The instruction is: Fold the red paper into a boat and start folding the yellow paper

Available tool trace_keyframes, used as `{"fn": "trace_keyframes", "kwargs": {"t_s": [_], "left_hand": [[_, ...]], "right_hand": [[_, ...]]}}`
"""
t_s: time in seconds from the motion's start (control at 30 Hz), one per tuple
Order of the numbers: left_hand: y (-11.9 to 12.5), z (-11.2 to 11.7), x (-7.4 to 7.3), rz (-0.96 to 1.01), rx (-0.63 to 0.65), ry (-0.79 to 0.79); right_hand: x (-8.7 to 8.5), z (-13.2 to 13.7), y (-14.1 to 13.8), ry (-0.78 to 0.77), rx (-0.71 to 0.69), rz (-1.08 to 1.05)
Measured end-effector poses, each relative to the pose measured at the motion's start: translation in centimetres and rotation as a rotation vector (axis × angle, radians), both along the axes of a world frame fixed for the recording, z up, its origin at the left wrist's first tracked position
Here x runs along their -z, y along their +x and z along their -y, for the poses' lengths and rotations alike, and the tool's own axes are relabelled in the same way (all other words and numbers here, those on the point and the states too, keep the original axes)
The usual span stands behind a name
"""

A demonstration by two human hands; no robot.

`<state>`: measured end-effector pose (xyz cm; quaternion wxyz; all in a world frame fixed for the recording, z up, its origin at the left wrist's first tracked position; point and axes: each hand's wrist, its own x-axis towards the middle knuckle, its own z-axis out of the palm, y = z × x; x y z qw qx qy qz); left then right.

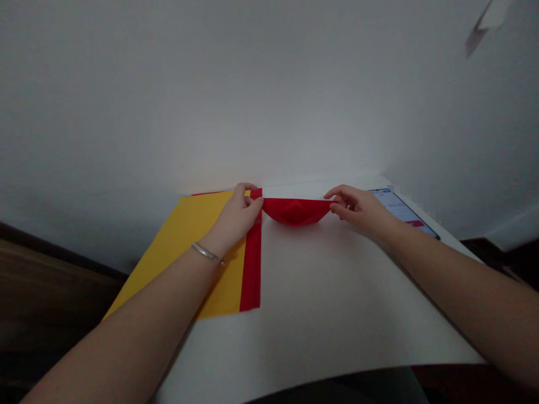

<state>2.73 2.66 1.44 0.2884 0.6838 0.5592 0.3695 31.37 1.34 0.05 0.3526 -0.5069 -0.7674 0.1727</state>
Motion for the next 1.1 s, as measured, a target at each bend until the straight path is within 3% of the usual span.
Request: {"fn": "trace_keyframes", "kwargs": {"t_s": [0.17,0.27,0.5,0.63,0.77,0.9,1.1], "left_hand": [[0.6,-0.5,0.8,-0.020,0.090,0.132],[1.0,-0.4,0.6,-0.120,0.182,0.277],[2.0,0.7,-0.2,-0.351,0.561,0.467],[1.7,0.4,-0.1,-0.394,0.566,0.534],[1.1,0.0,0.0,-0.361,0.592,0.554],[0.9,0.1,0.1,-0.363,0.625,0.500],[0.9,1.4,-1.4,-0.393,0.635,0.532]], "right_hand": [[-1.2,1.2,-1.2,0.064,-0.105,0.107],[-1.7,1.9,-2.2,0.059,-0.141,0.132],[-2.1,3.1,-4.1,0.122,-0.168,0.155],[-2.3,3.1,-4.0,0.156,-0.178,0.115],[-1.8,2.3,-3.3,0.240,-0.068,-0.010],[-1.0,1.3,-2.8,0.216,0.013,-0.120],[-0.3,0.4,-2.7,0.218,0.074,-0.235]]}}
